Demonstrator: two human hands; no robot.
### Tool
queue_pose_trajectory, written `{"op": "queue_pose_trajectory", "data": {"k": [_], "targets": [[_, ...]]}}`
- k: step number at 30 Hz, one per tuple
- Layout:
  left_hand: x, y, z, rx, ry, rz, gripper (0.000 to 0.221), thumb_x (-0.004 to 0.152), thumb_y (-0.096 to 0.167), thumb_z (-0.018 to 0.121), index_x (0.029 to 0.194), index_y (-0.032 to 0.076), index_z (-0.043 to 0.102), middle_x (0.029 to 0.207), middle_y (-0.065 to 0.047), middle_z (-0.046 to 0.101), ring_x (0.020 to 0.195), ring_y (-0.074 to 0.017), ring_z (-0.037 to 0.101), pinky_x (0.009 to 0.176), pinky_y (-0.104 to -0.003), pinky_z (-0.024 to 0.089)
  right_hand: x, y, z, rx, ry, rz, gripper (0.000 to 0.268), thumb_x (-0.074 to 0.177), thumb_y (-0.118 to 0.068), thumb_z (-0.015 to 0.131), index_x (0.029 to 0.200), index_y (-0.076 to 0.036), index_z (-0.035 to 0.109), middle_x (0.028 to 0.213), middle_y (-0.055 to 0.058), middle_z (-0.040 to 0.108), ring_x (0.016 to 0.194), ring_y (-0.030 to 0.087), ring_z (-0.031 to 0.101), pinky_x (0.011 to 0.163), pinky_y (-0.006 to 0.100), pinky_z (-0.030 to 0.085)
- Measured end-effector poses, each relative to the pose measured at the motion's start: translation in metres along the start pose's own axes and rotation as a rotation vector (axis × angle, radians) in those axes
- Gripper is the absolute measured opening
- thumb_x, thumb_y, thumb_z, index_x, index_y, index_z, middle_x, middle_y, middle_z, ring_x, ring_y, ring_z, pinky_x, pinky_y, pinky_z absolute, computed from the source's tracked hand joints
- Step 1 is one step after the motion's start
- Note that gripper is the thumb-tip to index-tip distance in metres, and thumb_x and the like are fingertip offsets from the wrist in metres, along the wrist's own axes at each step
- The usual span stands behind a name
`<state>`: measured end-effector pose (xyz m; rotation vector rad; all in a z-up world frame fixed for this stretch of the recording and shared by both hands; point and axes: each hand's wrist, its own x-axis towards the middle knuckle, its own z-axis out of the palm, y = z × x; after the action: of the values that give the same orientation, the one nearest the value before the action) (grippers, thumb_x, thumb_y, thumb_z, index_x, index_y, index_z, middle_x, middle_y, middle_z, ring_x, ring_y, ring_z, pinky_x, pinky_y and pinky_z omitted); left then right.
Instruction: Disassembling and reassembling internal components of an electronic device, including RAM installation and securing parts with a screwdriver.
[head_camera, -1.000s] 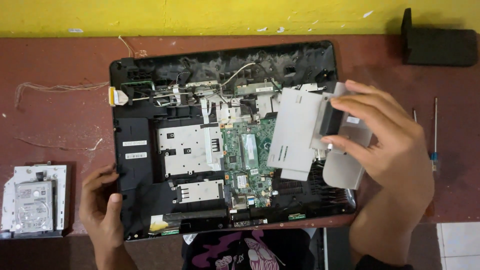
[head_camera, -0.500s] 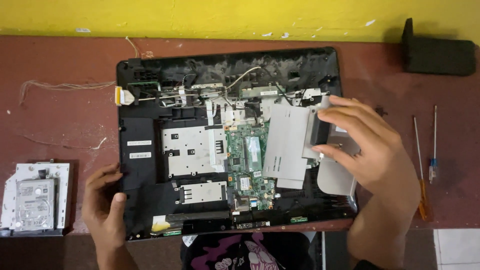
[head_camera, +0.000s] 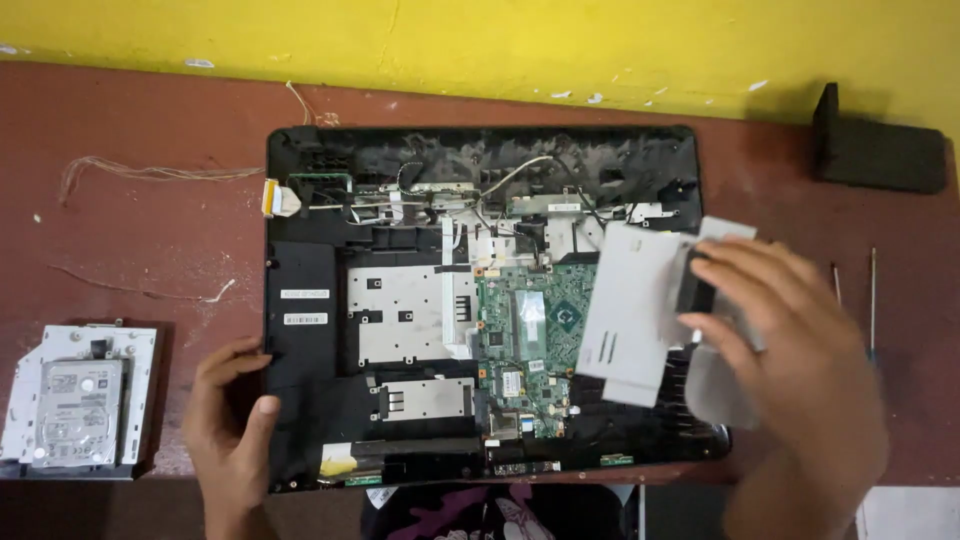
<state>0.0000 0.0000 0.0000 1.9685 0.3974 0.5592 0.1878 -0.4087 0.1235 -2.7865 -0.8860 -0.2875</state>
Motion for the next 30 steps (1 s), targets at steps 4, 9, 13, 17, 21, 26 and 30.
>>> {"op": "queue_pose_trajectory", "data": {"k": [4,9,13,17,21,26,30], "targets": [[0.001,-0.001,-0.001,-0.005,-0.006,0.028,0.037,0.099,0.029,0.058,0.120,-0.001,0.060,0.137,-0.021,0.058,0.132,-0.0322,0.057,0.112,-0.043,0.046,0.003,-0.023,0.013,-0.128,0.032,-0.173,0.044,0.095,-0.033,0.068,0.129,-0.005,0.071,0.136,0.008,0.071,0.126,0.029,0.064,0.113,0.043,0.046],[0.000,0.001,0.000,-0.029,-0.009,-0.060,0.038,0.098,0.031,0.058,0.122,0.001,0.059,0.139,-0.020,0.056,0.133,-0.0332,0.058,0.106,-0.044,0.052,0.011,-0.044,0.034,-0.039,-0.009,-0.356,0.043,0.086,-0.021,0.081,0.124,-0.002,0.071,0.129,0.011,0.070,0.122,0.026,0.065,0.112,0.042,0.051],[0.002,0.005,-0.001,0.019,-0.008,-0.042,0.039,0.098,0.031,0.058,0.122,0.001,0.061,0.138,-0.020,0.058,0.132,-0.0325,0.058,0.107,-0.043,0.049,0.012,-0.037,0.037,-0.001,0.004,-0.354,0.038,0.086,-0.018,0.081,0.120,-0.003,0.072,0.130,0.012,0.070,0.121,0.027,0.065,0.111,0.044,0.052],[0.002,0.003,-0.001,0.037,-0.008,-0.010,0.038,0.099,0.031,0.058,0.120,0.000,0.061,0.136,-0.021,0.059,0.131,-0.0329,0.058,0.111,-0.043,0.047,0.005,-0.017,0.019,0.039,0.035,-0.201,0.040,0.095,-0.015,0.071,0.130,0.004,0.067,0.136,0.019,0.068,0.125,0.032,0.064,0.114,0.046,0.050],[0.002,0.005,-0.001,0.065,-0.009,-0.013,0.034,0.099,0.026,0.058,0.120,0.000,0.061,0.137,-0.021,0.059,0.131,-0.0344,0.058,0.112,-0.045,0.047,-0.009,0.008,0.003,0.088,0.161,-0.050,0.033,0.096,-0.001,0.076,0.125,0.014,0.069,0.138,0.029,0.067,0.139,0.046,0.060,0.124,0.054,0.046],[0.003,0.006,-0.001,0.070,-0.010,-0.011,0.035,0.100,0.026,0.058,0.121,-0.001,0.061,0.137,-0.022,0.059,0.131,-0.0344,0.058,0.111,-0.044,0.047,-0.023,0.009,-0.010,0.039,0.187,-0.053,0.034,0.097,0.008,0.078,0.128,0.020,0.068,0.140,0.035,0.065,0.138,0.049,0.062,0.123,0.057,0.050],[0.003,0.005,0.000,0.073,-0.005,0.023,0.035,0.100,0.026,0.058,0.121,-0.001,0.061,0.136,-0.022,0.059,0.131,-0.0339,0.058,0.113,-0.044,0.046,-0.024,-0.010,-0.005,0.021,0.194,-0.097,0.031,0.100,-0.004,0.073,0.128,0.010,0.069,0.139,0.029,0.068,0.134,0.045,0.065,0.120,0.052,0.050]]}}
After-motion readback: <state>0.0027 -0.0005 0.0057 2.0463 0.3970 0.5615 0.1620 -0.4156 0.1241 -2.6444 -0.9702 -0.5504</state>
